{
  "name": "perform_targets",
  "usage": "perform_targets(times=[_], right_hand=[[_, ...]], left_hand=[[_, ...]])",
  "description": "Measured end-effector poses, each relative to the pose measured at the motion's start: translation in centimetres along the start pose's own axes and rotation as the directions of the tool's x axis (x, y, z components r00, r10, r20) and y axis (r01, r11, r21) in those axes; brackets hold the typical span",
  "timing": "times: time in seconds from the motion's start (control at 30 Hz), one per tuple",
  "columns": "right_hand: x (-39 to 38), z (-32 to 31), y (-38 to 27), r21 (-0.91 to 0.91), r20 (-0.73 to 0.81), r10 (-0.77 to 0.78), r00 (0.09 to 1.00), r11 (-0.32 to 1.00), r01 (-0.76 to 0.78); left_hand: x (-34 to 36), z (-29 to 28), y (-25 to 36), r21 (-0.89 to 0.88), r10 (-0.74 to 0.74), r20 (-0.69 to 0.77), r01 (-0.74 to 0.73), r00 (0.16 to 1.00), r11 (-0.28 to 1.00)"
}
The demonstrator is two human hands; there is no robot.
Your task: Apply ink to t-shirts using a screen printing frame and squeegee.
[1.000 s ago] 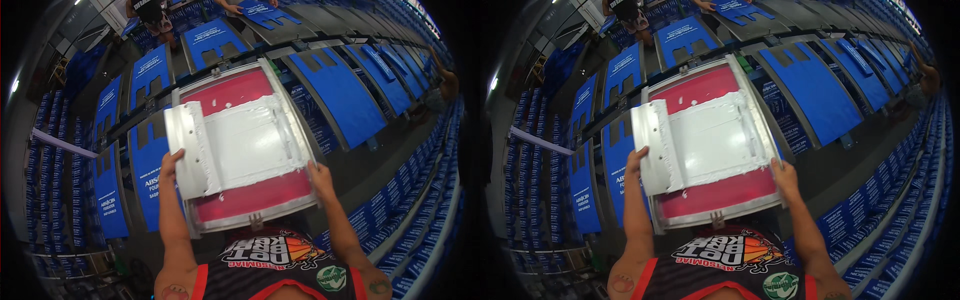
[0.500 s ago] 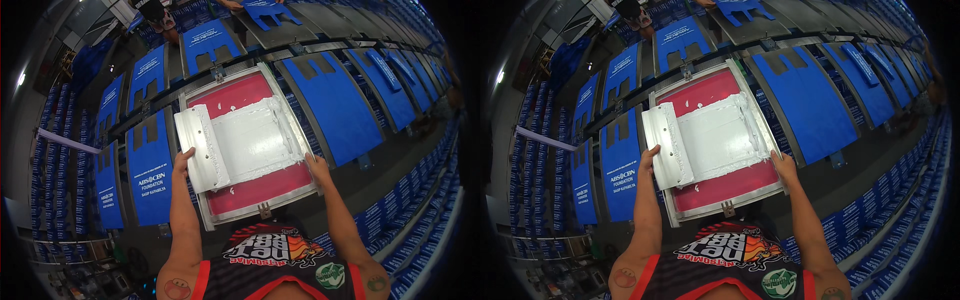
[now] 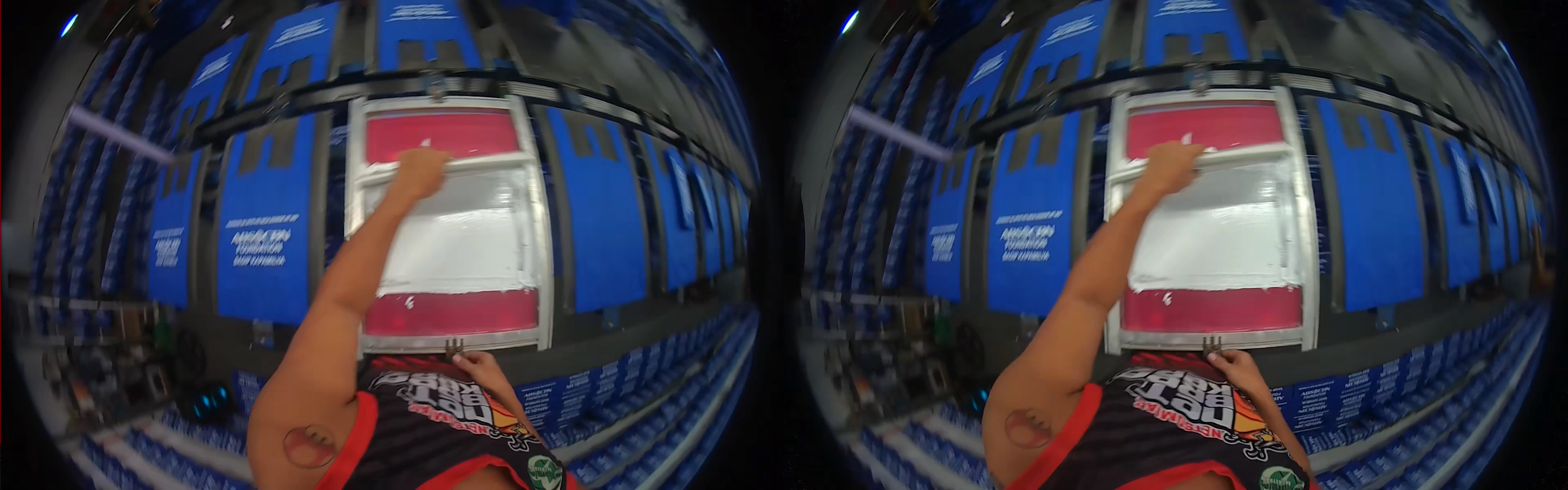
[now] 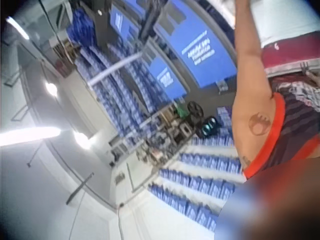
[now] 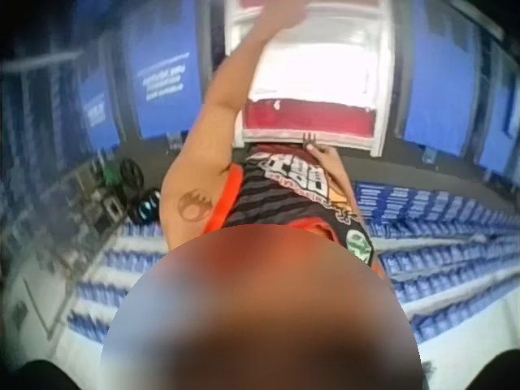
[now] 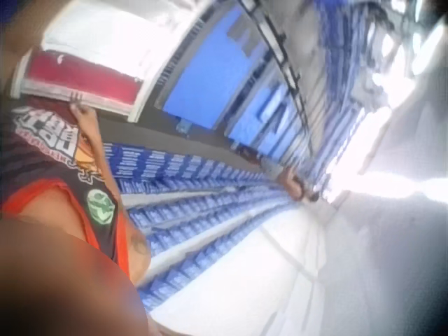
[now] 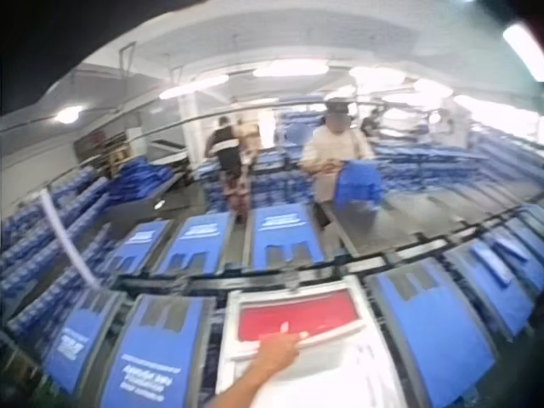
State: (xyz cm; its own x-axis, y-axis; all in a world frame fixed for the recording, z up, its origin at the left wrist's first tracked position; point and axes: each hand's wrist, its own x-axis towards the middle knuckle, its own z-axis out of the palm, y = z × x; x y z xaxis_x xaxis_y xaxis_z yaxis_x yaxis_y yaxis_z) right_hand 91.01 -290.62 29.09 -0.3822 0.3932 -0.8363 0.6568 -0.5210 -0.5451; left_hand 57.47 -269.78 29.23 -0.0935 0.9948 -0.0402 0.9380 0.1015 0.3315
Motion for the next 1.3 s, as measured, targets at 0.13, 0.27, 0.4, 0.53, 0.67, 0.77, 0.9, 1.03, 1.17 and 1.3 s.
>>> perform_targets(times=[0.13, 0.27, 0.4, 0.53, 0.67, 0.77, 0.9, 1.03, 1.17, 1.3], right_hand=[[1.1, 0.8, 2.2, -0.017, -0.097, -0.039, 0.995, 0.999, 0.038], [1.7, 0.8, 4.6, -0.108, -0.153, -0.156, 0.976, 0.984, 0.14], [1.7, 0.4, 4.9, -0.193, -0.189, -0.229, 0.955, 0.962, 0.193], [2.6, -1.6, 3.1, -0.37, 0.122, -0.307, 0.944, 0.868, 0.331], [-2.4, -6.3, -6.4, -0.36, 0.089, -0.521, 0.849, 0.778, 0.515], [-3.2, -10.0, -12.0, -0.849, -0.055, -0.891, 0.452, 0.28, 0.449], [5.8, -14.0, -10.9, -0.943, 0.139, -0.66, 0.738, 0.139, 0.302], [7.6, -13.0, -5.6, -0.99, 0.037, -0.627, 0.778, 0.082, 0.113], [13.4, -14.6, -7.0, -0.987, 0.009, -0.791, 0.612, 0.091, 0.132], [18.9, -17.7, -21.7, -0.996, 0.067, -0.782, 0.619, -0.013, 0.091]], left_hand=[[-5.7, 10.4, 1.0, 0.062, 0.165, -0.447, -0.153, 0.879, 0.986], [-10.9, 7.5, 2.6, 0.031, 0.145, -0.371, -0.144, 0.918, 0.989], [-12.5, 2.6, 5.2, -0.047, 0.084, -0.054, -0.087, 0.995, 0.995], [-15.0, 0.1, 6.3, -0.175, 0.045, -0.04, -0.052, 0.998, 0.983], [-16.9, -0.8, 8.4, -0.113, -0.025, 0.179, 0.046, 0.983, 0.993], [-17.1, 0.6, 8.7, -0.061, -0.064, 0.291, 0.085, 0.955, 0.995], [-16.0, 1.8, 8.2, -0.046, -0.021, 0.318, 0.037, 0.948, 0.998], [-24.3, 2.6, 3.4, 0.131, -0.297, 0.275, 0.271, 0.914, 0.954], [-21.0, 7.0, -0.8, 0.088, -0.055, -0.176, 0.071, 0.983, 0.994], [-7.1, 4.6, -6.7, 0.141, -0.131, -0.062, 0.139, 0.989, 0.98]])
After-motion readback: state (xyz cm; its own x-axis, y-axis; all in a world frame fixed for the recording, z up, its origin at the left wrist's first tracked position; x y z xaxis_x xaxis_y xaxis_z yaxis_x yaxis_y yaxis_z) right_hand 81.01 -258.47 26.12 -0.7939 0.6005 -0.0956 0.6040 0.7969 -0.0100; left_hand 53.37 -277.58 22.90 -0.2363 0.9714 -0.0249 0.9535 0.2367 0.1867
